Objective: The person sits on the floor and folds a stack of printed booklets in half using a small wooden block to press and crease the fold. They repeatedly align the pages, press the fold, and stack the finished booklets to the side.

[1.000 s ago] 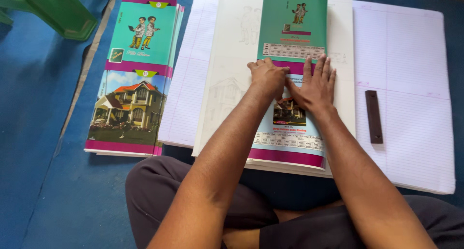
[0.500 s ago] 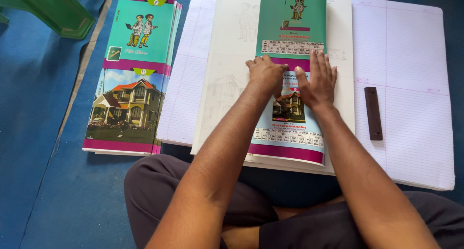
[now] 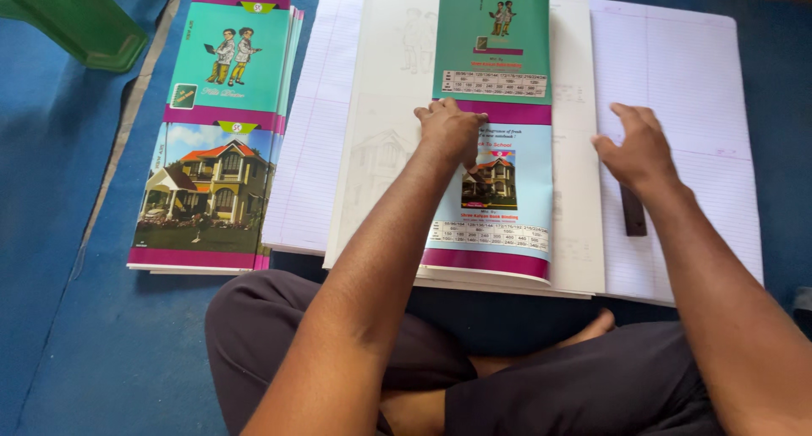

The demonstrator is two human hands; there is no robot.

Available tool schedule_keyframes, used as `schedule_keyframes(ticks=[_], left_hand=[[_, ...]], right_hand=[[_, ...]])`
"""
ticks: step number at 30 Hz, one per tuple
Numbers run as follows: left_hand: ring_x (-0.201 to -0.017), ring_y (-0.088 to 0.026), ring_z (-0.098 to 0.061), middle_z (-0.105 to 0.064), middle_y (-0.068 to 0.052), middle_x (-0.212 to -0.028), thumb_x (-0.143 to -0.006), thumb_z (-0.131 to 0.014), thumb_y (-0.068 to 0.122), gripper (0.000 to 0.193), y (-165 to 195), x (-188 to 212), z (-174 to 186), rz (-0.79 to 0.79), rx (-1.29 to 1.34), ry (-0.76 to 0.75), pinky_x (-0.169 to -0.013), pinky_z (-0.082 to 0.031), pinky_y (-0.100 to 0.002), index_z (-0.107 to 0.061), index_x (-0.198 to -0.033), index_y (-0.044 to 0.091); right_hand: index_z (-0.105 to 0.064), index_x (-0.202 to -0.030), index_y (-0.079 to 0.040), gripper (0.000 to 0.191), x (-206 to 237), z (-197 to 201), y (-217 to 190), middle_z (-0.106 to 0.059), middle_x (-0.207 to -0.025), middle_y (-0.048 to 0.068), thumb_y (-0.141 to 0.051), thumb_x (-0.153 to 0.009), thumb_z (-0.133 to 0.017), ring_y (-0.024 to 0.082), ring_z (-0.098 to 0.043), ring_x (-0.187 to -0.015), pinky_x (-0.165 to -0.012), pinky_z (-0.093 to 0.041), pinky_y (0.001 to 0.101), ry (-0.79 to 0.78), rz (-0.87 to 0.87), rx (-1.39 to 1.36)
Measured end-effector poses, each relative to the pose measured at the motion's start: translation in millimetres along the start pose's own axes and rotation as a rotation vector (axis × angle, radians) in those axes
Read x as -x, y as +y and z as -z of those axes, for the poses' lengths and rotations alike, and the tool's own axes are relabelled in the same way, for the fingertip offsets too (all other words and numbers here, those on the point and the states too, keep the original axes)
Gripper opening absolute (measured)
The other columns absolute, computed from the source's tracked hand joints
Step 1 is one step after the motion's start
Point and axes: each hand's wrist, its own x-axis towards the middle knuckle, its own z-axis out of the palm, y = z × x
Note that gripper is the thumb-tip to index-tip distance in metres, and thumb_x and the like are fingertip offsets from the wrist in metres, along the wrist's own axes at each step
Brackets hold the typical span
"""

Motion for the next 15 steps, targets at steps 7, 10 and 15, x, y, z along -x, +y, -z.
schedule_keyframes(ticks=[7, 10, 15], left_hand=[[-0.133, -0.041, -0.048, -0.052, -0.02, -0.14, -0.057, -0.1, 0.043, 0.103, -1.8, -2.4, -6.5, -0.01, -0.012, -0.003, -0.111, -0.033, -0.065, -0.051, -0.147, 0.043], [-0.132, -0.04, -0.048, -0.053, -0.019, -0.14, -0.057, -0.1, 0.043, 0.104, -2.5, -1.8, -7.5, -0.008, -0.01, -0.003, -0.111, -0.033, -0.064, -0.05, -0.148, 0.043], [-0.135, -0.041, -0.044, -0.05, -0.019, -0.141, -0.056, -0.101, 0.044, 0.107, -1.0, -2.9, -5.9, -0.012, -0.014, -0.001, -0.11, -0.032, -0.065, -0.048, -0.149, 0.042]], right_hand=[[-0.056, -0.142, -0.002, 0.074, 34.6, 23.1, 41.7, -0.058, -0.135, 0.03, -0.043, -0.084, -0.077, 0.045, -0.064, -0.117, -0.093, -0.056, 0.0533, -0.126, -0.431, 0.081], [-0.06, -0.138, 0.002, 0.078, 48.3, 26.0, 48.5, -0.066, -0.124, 0.034, -0.051, -0.085, -0.079, 0.046, -0.066, -0.115, -0.091, -0.057, 0.0543, -0.138, -0.444, 0.045], [-0.061, -0.137, -0.003, 0.081, 54.6, 41.2, 42.6, -0.069, -0.122, 0.029, -0.05, -0.076, -0.085, 0.042, -0.067, -0.114, -0.089, -0.055, 0.0537, -0.198, -0.482, 0.073]])
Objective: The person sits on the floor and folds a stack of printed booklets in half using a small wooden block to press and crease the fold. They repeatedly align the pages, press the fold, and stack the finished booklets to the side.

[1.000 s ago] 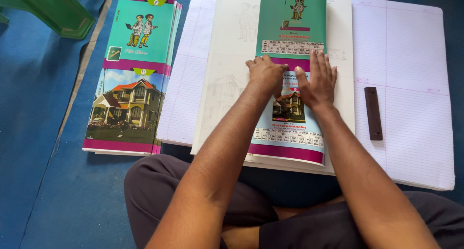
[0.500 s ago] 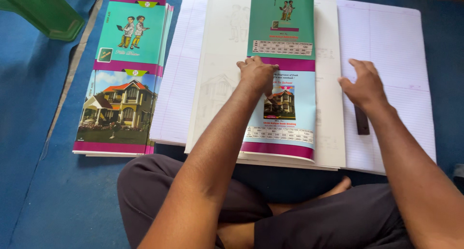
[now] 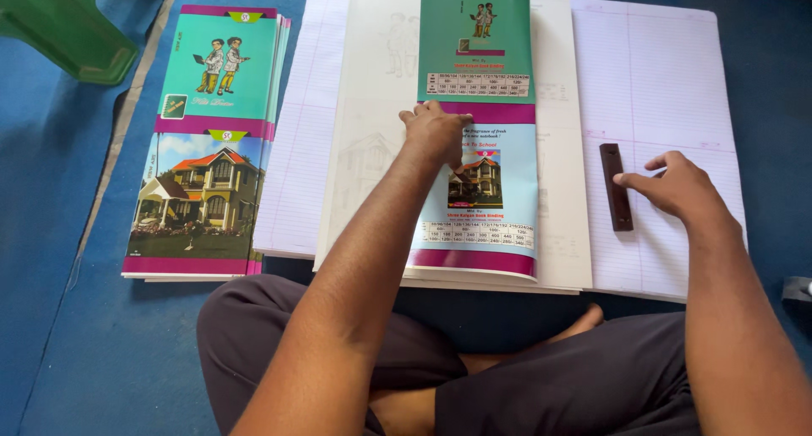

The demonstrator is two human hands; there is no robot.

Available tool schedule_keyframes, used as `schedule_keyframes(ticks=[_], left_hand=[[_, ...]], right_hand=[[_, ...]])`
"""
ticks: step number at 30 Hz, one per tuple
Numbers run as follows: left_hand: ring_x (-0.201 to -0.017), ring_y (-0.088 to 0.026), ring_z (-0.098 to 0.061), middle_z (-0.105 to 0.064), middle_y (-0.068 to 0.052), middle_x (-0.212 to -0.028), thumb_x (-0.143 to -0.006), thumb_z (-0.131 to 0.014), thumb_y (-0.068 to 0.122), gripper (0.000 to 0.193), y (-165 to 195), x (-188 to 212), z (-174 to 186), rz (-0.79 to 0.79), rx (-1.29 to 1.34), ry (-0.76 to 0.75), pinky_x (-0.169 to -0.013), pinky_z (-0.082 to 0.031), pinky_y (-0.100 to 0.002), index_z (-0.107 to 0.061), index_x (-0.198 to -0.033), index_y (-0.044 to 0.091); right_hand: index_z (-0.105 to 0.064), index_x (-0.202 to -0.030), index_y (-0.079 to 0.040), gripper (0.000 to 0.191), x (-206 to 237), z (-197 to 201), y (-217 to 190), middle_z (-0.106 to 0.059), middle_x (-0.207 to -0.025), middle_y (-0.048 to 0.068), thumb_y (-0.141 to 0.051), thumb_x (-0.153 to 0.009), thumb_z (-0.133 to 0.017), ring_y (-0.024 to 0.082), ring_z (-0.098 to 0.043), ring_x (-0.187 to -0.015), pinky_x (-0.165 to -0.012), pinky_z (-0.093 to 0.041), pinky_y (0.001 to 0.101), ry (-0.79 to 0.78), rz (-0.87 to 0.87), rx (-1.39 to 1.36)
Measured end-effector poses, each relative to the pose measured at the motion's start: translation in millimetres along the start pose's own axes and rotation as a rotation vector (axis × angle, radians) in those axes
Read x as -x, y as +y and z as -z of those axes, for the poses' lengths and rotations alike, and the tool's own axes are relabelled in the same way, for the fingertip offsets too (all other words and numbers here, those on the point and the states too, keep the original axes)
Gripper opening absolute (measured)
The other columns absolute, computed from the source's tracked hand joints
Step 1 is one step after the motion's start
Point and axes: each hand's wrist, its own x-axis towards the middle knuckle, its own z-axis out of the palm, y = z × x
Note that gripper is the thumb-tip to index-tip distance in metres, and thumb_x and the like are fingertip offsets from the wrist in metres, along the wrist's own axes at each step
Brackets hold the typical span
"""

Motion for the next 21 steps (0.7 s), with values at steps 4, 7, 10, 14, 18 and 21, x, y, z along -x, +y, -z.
schedule_keyframes(ticks=[4, 7, 10, 14, 18, 21], left_hand=[[-0.133, -0.041, -0.045, -0.049, -0.02, -0.142, -0.059, -0.1, 0.042, 0.103, -1.8, -1.1, 0.9, 0.017, 0.005, -0.007, -0.11, -0.032, -0.066, -0.049, -0.148, 0.044], [-0.133, -0.04, -0.046, -0.049, -0.02, -0.142, -0.058, -0.1, 0.043, 0.104, -0.3, -1.2, 0.5, 0.012, -0.003, -0.008, -0.11, -0.033, -0.066, -0.048, -0.149, 0.043], [-0.134, -0.04, -0.046, -0.051, -0.02, -0.141, -0.058, -0.1, 0.045, 0.104, 0.8, -0.5, 2.0, 0.008, 0.001, -0.01, -0.11, -0.033, -0.065, -0.048, -0.149, 0.043], [-0.133, -0.039, -0.047, -0.051, -0.018, -0.14, -0.057, -0.1, 0.044, 0.104, 0.5, 2.2, 4.2, 0.01, -0.003, 0.0, -0.11, -0.033, -0.064, -0.049, -0.148, 0.043], [-0.132, -0.039, -0.048, -0.051, -0.018, -0.141, -0.057, -0.1, 0.044, 0.104, 0.5, 3.4, 3.5, 0.01, -0.011, 0.003, -0.11, -0.033, -0.063, -0.05, -0.148, 0.043], [-0.134, -0.04, -0.044, -0.049, -0.02, -0.142, -0.057, -0.1, 0.044, 0.104, 0.8, 2.3, 3.1, 0.008, -0.01, -0.003, -0.11, -0.032, -0.063, -0.049, -0.148, 0.043]], right_hand=[[-0.063, -0.135, -0.002, 0.079, 4.9, 4.7, -8.6, -0.074, -0.112, 0.027, -0.038, -0.071, -0.089, 0.038, -0.076, -0.095, -0.08, -0.061, 0.0461, -0.094, 0.027, -0.006], [-0.065, -0.133, -0.003, 0.071, 8.0, 3.6, -10.5, -0.077, -0.107, 0.025, -0.028, -0.071, -0.089, 0.033, -0.077, -0.086, -0.076, -0.061, 0.0419, -0.146, -0.006, -0.014], [-0.066, -0.131, -0.003, 0.065, 10.6, 5.2, -12.3, -0.077, -0.104, 0.023, -0.024, -0.073, -0.086, 0.029, -0.077, -0.083, -0.072, -0.062, 0.0381, -0.158, 0.024, -0.072], [-0.064, -0.132, -0.002, 0.063, 15.8, 5.3, -21.6, -0.077, -0.101, 0.026, -0.025, -0.078, -0.088, 0.029, -0.076, -0.084, -0.072, -0.062, 0.038, -0.153, 0.012, 0.014], [-0.066, -0.132, -0.004, 0.055, 22.0, 5.4, -28.1, -0.076, -0.104, 0.022, -0.019, -0.081, -0.082, 0.03, -0.077, -0.086, -0.071, -0.062, 0.0384, -0.097, 0.026, -0.012], [-0.063, -0.137, -0.006, 0.056, 25.8, 4.3, -34.9, -0.074, -0.107, 0.021, -0.018, -0.085, -0.078, 0.029, -0.075, -0.087, -0.07, -0.062, 0.0381, -0.018, 0.072, -0.082]])
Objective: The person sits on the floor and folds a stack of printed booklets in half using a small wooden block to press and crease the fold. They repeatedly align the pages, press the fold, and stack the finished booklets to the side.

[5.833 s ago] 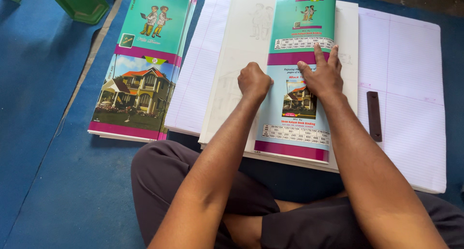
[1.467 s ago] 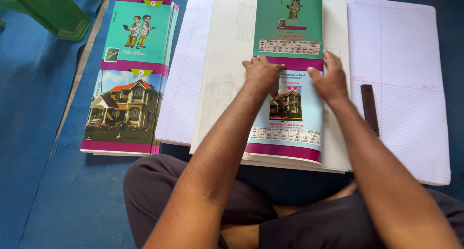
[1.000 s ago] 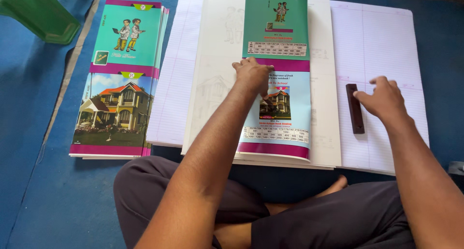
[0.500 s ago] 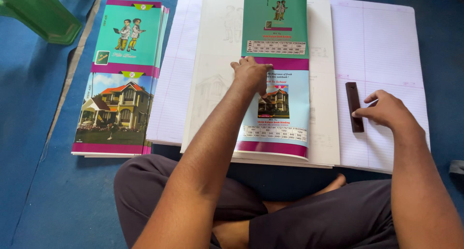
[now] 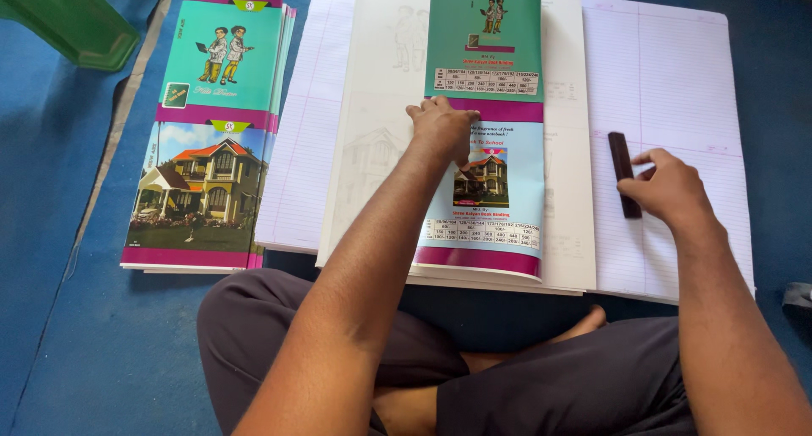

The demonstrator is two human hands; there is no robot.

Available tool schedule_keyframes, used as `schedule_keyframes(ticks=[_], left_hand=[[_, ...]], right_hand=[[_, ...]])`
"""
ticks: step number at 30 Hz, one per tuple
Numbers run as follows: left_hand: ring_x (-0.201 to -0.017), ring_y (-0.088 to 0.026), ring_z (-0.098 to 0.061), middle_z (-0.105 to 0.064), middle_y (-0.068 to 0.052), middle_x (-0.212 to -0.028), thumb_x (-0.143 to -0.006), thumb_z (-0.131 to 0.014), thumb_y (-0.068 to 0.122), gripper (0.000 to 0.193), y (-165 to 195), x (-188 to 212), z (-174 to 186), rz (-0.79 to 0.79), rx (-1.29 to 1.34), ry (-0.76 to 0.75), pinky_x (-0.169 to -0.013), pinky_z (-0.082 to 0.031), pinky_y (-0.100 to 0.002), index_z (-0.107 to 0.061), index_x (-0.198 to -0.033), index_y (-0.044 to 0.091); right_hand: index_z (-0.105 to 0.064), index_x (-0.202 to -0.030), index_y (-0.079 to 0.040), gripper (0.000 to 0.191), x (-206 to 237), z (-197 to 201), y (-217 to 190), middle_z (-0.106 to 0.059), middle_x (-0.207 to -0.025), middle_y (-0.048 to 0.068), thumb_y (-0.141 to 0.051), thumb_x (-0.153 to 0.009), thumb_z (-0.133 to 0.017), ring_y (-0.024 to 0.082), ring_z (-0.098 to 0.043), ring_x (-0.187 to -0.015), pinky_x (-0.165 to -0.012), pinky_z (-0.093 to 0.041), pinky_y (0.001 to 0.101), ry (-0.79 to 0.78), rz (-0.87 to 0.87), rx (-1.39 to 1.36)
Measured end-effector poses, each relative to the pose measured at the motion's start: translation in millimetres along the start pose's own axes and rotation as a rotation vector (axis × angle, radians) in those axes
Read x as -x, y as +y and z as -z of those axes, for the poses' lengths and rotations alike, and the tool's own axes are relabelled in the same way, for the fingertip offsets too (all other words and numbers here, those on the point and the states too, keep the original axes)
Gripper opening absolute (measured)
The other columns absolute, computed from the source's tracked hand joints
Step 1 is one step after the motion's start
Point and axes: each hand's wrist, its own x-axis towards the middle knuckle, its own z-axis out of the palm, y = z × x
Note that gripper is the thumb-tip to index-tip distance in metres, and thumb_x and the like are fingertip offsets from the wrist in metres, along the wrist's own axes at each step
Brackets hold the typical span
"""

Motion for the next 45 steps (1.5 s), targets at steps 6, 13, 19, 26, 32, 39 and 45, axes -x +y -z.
schedule_keyframes(ticks=[6, 13, 19, 26, 32, 39, 45], left_hand=[[-0.136, -0.04, -0.044, -0.05, -0.019, -0.143, -0.058, -0.099, 0.044, 0.103, -1.0, 2.1, -1.0, 0.004, 0.029, 0.002, -0.111, -0.033, -0.062, -0.05, -0.148, 0.043], [-0.135, -0.041, -0.045, -0.049, -0.021, -0.143, -0.061, -0.098, 0.043, 0.101, -1.1, 1.9, 0.6, -0.004, 0.022, -0.012, -0.112, -0.031, -0.065, -0.049, -0.149, 0.042], [-0.14, -0.042, -0.042, -0.047, -0.022, -0.148, -0.062, -0.099, 0.038, 0.101, -1.6, -1.5, -2.9, 0.014, 0.055, -0.005, -0.113, -0.037, -0.056, -0.048, -0.15, 0.039], [-0.146, -0.05, -0.03, -0.037, -0.031, -0.152, -0.061, -0.1, 0.027, 0.115, -1.5, -4.8, -8.4, 0.009, 0.137, 0.042, -0.115, -0.038, -0.048, -0.035, -0.156, 0.036], [-0.148, -0.053, -0.025, -0.029, -0.033, -0.158, -0.065, -0.098, 0.027, 0.106, 1.1, -4.7, -9.6, 0.025, 0.141, -0.005, -0.113, -0.04, -0.049, -0.041, -0.154, 0.035], [-0.146, -0.056, -0.029, -0.029, -0.038, -0.156, -0.077, -0.09, 0.03, 0.094, 2.0, -5.2, -10.0, 0.006, 0.045, -0.001, -0.115, -0.023, -0.072, -0.038, -0.156, 0.034], [-0.147, -0.055, -0.027, -0.027, -0.038, -0.157, -0.074, -0.092, 0.033, 0.1, 2.6, -4.2, -10.4, 0.004, 0.046, -0.021, -0.116, -0.022, -0.071, -0.036, -0.157, 0.035]], right_hand=[[-0.057, -0.147, -0.011, 0.063, 5.1, -4.9, -22.0, -0.071, -0.116, 0.017, -0.014, -0.086, -0.072, 0.028, -0.072, -0.093, -0.074, -0.061, 0.0399, 0.115, 0.189, -0.158], [-0.056, -0.15, -0.026, 0.065, 12.1, -24.8, -56.1, -0.065, -0.124, 0.014, -0.01, -0.087, -0.063, 0.026, -0.068, -0.107, -0.086, -0.059, 0.0402, 0.003, 0.389, -0.098], [-0.06, -0.146, -0.034, 0.058, 27.8, -37.5, -76.1, -0.063, -0.118, 0.008, -0.01, -0.093, -0.064, 0.024, -0.067, -0.102, -0.094, -0.055, 0.0381, -0.011, 0.588, 0.123], [-0.068, -0.133, -0.038, 0.049, 29.8, -40.3, -81.7, -0.064, -0.121, 0.004, -0.009, -0.094, -0.064, 0.02, -0.066, -0.108, -0.096, -0.055, 0.0373, 0.015, 0.601, 0.305], [-0.071, -0.129, -0.041, 0.043, 19.8, -45.9, -79.2, -0.067, -0.116, 0.001, -0.012, -0.097, -0.062, 0.019, -0.065, -0.108, -0.096, -0.055, 0.037, 0.088, 0.658, 0.456], [-0.074, -0.125, -0.036, 0.028, 2.8, -47.7, -88.3, -0.067, -0.108, 0.003, -0.026, -0.104, -0.058, 0.017, -0.066, -0.102, -0.091, -0.057, 0.0355, 0.093, 0.627, 0.478], [-0.077, -0.12, -0.035, 0.025, -21.1, -51.6, -94.5, -0.066, -0.104, 0.005, -0.029, -0.105, -0.057, 0.021, -0.065, -0.101, -0.086, -0.056, 0.0389, 0.155, 0.639, 0.421]])
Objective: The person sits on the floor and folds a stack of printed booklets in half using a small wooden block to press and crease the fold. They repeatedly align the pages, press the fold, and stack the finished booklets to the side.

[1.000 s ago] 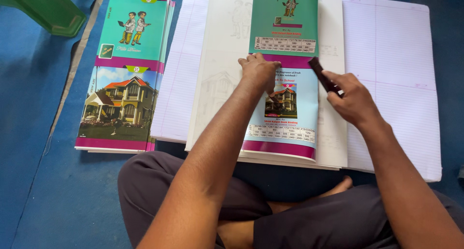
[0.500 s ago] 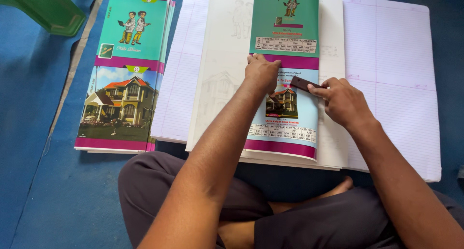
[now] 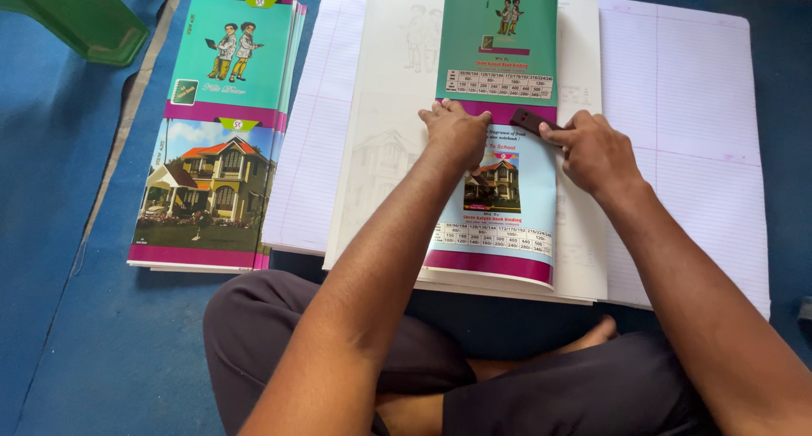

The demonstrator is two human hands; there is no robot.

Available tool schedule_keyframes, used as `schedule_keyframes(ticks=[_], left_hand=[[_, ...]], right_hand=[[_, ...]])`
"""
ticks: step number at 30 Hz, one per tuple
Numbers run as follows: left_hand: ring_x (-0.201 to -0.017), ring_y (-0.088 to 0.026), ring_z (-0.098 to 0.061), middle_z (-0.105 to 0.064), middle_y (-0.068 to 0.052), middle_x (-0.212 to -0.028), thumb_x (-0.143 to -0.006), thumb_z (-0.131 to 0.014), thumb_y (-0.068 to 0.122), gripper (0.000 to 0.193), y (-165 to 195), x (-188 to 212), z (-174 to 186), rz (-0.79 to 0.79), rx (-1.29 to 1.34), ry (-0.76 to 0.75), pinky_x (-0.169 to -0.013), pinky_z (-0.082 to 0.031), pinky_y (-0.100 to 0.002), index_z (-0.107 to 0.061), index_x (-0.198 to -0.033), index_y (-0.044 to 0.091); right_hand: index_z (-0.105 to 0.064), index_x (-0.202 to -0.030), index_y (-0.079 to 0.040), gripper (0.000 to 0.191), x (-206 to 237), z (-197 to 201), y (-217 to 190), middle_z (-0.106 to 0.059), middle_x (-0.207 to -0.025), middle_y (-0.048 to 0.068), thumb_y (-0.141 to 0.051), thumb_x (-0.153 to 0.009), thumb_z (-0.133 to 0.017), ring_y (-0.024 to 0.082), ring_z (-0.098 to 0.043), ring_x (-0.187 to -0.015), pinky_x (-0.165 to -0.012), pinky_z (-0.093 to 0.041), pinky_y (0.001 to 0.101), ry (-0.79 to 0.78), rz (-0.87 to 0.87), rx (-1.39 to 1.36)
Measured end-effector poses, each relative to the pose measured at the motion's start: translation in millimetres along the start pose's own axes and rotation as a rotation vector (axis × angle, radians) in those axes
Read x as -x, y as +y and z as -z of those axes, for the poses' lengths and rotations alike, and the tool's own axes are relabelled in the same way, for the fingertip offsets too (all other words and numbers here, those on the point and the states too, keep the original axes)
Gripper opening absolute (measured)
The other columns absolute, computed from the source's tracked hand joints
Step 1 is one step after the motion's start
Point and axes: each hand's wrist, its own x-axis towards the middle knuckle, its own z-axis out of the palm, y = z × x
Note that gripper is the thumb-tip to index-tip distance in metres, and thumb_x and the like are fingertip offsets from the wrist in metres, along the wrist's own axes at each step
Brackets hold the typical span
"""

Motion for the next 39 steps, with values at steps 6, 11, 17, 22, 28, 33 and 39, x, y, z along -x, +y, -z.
schedule_keyframes(ticks=[6, 11, 17, 22, 28, 33, 39], left_hand=[[-0.147, -0.055, -0.026, -0.026, -0.037, -0.157, -0.074, -0.092, 0.034, 0.101, -1.0, 0.5, -1.5, -0.005, -0.006, -0.016, -0.116, -0.022, -0.07, -0.034, -0.157, 0.037], [-0.147, -0.054, -0.025, -0.026, -0.038, -0.157, -0.073, -0.092, 0.035, 0.102, -0.9, -0.2, -9.9, -0.016, -0.011, -0.008, -0.116, -0.02, -0.07, -0.034, -0.157, 0.037], [-0.148, -0.054, -0.023, -0.025, -0.038, -0.157, -0.071, -0.093, 0.034, 0.102, -2.2, 3.4, -23.1, -0.027, -0.002, -0.006, -0.116, -0.019, -0.07, -0.036, -0.156, 0.037], [-0.148, -0.055, -0.023, -0.025, -0.038, -0.157, -0.072, -0.093, 0.033, 0.099, -0.9, 5.9, -29.9, -0.039, 0.008, 0.005, -0.116, -0.017, -0.071, -0.038, -0.155, 0.037], [-0.148, -0.054, -0.022, -0.025, -0.038, -0.156, -0.072, -0.091, 0.034, 0.099, 2.0, 5.4, -32.3, -0.056, -0.009, -0.01, -0.117, -0.016, -0.071, -0.037, -0.155, 0.037], [-0.147, -0.056, -0.023, -0.026, -0.04, -0.155, -0.074, -0.091, 0.033, 0.096, 2.3, 9.3, -36.5, -0.061, -0.006, 0.003, -0.116, -0.017, -0.071, -0.038, -0.155, 0.035], [-0.147, -0.056, -0.025, -0.028, -0.04, -0.155, -0.074, -0.09, 0.035, 0.093, 1.7, 16.3, -41.3, -0.075, 0.016, 0.056, -0.116, -0.018, -0.07, -0.041, -0.153, 0.036]], right_hand=[[-0.079, -0.117, -0.034, 0.025, -25.2, -9.4, 9.5, -0.066, -0.104, 0.006, -0.035, -0.109, -0.055, 0.023, -0.064, -0.102, -0.087, -0.055, 0.0404, 0.06, 0.002, -0.012], [-0.079, -0.116, -0.033, 0.027, -39.6, -22.3, 16.1, -0.066, -0.103, 0.004, -0.039, -0.109, -0.055, 0.02, -0.064, -0.098, -0.086, -0.056, 0.0368, 0.082, 0.003, 0.015], [-0.08, -0.116, -0.033, 0.025, -53.1, -35.5, 20.6, -0.066, -0.102, 0.004, -0.038, -0.109, -0.057, 0.019, -0.064, -0.097, -0.084, -0.056, 0.0364, 0.095, 0.006, 0.039], [-0.081, -0.114, -0.031, 0.024, -60.1, -39.8, 23.3, -0.066, -0.101, 0.004, -0.039, -0.108, -0.059, 0.019, -0.063, -0.095, -0.084, -0.056, 0.0355, 0.101, -0.008, 0.03], [-0.081, -0.114, -0.03, 0.027, -74.4, -42.8, 29.2, -0.066, -0.098, 0.005, -0.042, -0.109, -0.058, 0.02, -0.063, -0.096, -0.081, -0.054, 0.0378, 0.112, -0.029, -0.002], [-0.081, -0.115, -0.029, 0.027, -90.2, -47.9, 33.6, -0.067, -0.099, 0.005, -0.045, -0.108, -0.059, 0.021, -0.063, -0.098, -0.084, -0.053, 0.0395, 0.107, -0.062, -0.014], [-0.081, -0.116, -0.031, 0.027, -105.9, -53.3, 41.1, -0.066, -0.102, 0.007, -0.043, -0.11, -0.058, 0.025, -0.062, -0.1, -0.085, -0.053, 0.0414, 0.141, -0.08, -0.013]])
